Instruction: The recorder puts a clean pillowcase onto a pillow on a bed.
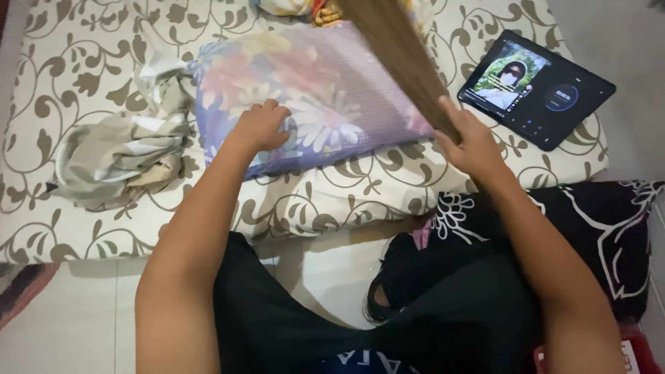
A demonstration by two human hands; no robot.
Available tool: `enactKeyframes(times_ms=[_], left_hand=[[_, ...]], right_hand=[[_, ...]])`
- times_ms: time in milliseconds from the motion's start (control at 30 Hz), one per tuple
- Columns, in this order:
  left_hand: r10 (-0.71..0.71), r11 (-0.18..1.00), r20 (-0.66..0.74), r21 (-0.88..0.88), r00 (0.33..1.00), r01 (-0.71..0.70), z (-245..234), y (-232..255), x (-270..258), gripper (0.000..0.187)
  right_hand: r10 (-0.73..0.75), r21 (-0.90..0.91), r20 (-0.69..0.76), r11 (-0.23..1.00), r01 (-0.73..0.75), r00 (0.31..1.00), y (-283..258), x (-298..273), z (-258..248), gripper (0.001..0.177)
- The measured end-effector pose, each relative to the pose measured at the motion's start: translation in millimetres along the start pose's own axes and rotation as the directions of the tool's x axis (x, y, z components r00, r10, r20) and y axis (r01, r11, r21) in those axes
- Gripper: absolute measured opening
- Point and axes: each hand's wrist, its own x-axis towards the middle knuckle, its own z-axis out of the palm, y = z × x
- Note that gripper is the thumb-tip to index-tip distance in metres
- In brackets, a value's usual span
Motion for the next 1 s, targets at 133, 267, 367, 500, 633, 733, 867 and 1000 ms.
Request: enactKeyframes(times_ms=[133, 267, 367, 500, 633, 733, 867, 1000], left_hand=[[-0.015, 0.999, 0.069, 0.036, 0.997, 0.012, 8.5, 9.9, 8.9, 0.054], [0.031, 0.999, 0.046, 0.034, 0.998, -0.032, 12.2, 16.9, 12.1, 0.052], [0.021, 0.999, 0.081, 0.037, 0.996, -0.024, 15.8, 23.7, 15.3, 0.055], [0.108, 0.994, -0.037, 0.01, 0.993, -0.107, 11.9, 35.8, 15.1, 0.057], [0.116, 0.992, -0.018, 0.061, 0.993, -0.114, 27.6, 37.7, 23.9, 0.063], [0.137, 0.979, -0.005, 0.155, 0.991, -0.135, 24.2, 41.3, 25.1, 0.071], [0.072, 0.992, 0.111, 0.099, 0.991, -0.084, 9.9, 47.1, 24.0, 0.07], [0.079, 0.992, 0.083, 0.093, 0.993, -0.087, 21.3, 40.3, 28.9, 0.066]], right_hand=[[0.207, 0.134, 0.104, 0.966, -0.22, 0.973, 50.3, -13.8, 1.9, 0.073], [0.212, -0.128, 0.45, 0.977, -0.172, 0.867, 114.9, -29.1, 25.4, 0.078], [0.298, -0.159, 0.408, 0.954, -0.254, 0.863, 84.7, -24.9, 2.2, 0.076], [0.217, -0.04, 0.106, 0.976, -0.214, 0.97, 77.0, -31.2, -19.2, 0.068], [0.302, 0.134, -0.014, 0.945, -0.298, 0.953, 95.5, -36.2, -21.5, 0.069], [0.402, 0.026, 0.141, 0.912, -0.41, 0.905, 145.0, -54.3, -6.1, 0.073], [0.338, -0.002, 0.233, 0.938, -0.347, 0.912, 152.6, -68.0, -2.2, 0.074], [0.443, 0.052, 0.1, 0.892, -0.449, 0.891, 98.5, -45.9, -28.4, 0.071]])
